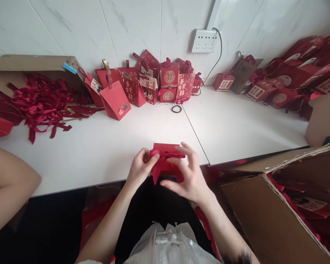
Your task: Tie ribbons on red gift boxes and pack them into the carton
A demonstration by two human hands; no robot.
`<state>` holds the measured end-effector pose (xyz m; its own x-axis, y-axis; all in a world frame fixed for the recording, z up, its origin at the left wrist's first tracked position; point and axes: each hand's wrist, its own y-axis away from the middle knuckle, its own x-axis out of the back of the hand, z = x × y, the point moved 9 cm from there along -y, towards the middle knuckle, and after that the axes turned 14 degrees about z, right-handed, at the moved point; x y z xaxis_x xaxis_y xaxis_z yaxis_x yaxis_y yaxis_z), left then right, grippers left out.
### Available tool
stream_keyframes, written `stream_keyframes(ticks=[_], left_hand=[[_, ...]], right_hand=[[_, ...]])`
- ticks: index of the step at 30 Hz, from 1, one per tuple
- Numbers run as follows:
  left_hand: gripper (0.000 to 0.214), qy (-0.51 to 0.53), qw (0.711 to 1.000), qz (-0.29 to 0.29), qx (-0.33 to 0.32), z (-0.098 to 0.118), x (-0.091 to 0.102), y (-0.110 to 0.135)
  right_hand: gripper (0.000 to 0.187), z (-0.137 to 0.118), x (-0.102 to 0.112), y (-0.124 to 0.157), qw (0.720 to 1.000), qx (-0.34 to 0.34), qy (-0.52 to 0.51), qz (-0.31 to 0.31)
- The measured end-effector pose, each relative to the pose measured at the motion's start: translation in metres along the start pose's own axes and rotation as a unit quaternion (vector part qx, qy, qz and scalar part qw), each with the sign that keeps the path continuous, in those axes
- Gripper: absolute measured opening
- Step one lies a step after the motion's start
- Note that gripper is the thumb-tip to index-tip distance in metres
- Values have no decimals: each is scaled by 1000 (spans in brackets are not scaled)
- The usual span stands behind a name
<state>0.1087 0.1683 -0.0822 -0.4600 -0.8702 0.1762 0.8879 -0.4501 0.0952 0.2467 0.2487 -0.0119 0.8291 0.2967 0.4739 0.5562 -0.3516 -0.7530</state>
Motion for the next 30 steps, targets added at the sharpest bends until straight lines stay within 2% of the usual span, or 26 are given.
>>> stream_keyframes(ticks=[1,3,5,8,12,15,17,19,21,23,25,27,30], left_hand=[[35,-1,1000,-5,9,-1,1,1],[36,-3,1000,-2,16,-1,2,2],[36,-11,1000,-2,12,-2,1,3],[34,-8,1000,-4,0,-2,-4,3],[35,-14,1000,18,-16,0,-3,2],[35,-29,998,38,-40,4,3,1],[33,-45,996,54,-48,5,8,1],[29,-53,995,61,-52,6,10,0],[27,-54,993,72,-72,11,10,-1],[23,-58,985,101,-131,25,12,1],[19,-67,962,123,-233,47,12,7],[16,-78,920,128,-363,73,8,24],[11,-83,822,122,-551,102,1,65]], right_hand=[[42,-14,-6,3,998,50,29,-25],[24,-32,-15,9,991,105,73,-35],[16,-37,-18,14,991,110,79,1],[17,-41,-17,23,993,94,43,57],[16,-57,-23,33,994,109,-10,20],[10,-62,-5,31,989,134,-60,25],[16,-46,17,23,987,124,-69,73],[37,-14,30,12,992,74,-50,94],[75,22,21,5,999,3,-32,34],[102,51,-3,8,994,-63,-49,-76],[106,63,-24,14,979,-104,-96,-147],[100,64,-31,17,973,-123,-122,-151],[96,51,-14,11,988,-96,-96,-75]])
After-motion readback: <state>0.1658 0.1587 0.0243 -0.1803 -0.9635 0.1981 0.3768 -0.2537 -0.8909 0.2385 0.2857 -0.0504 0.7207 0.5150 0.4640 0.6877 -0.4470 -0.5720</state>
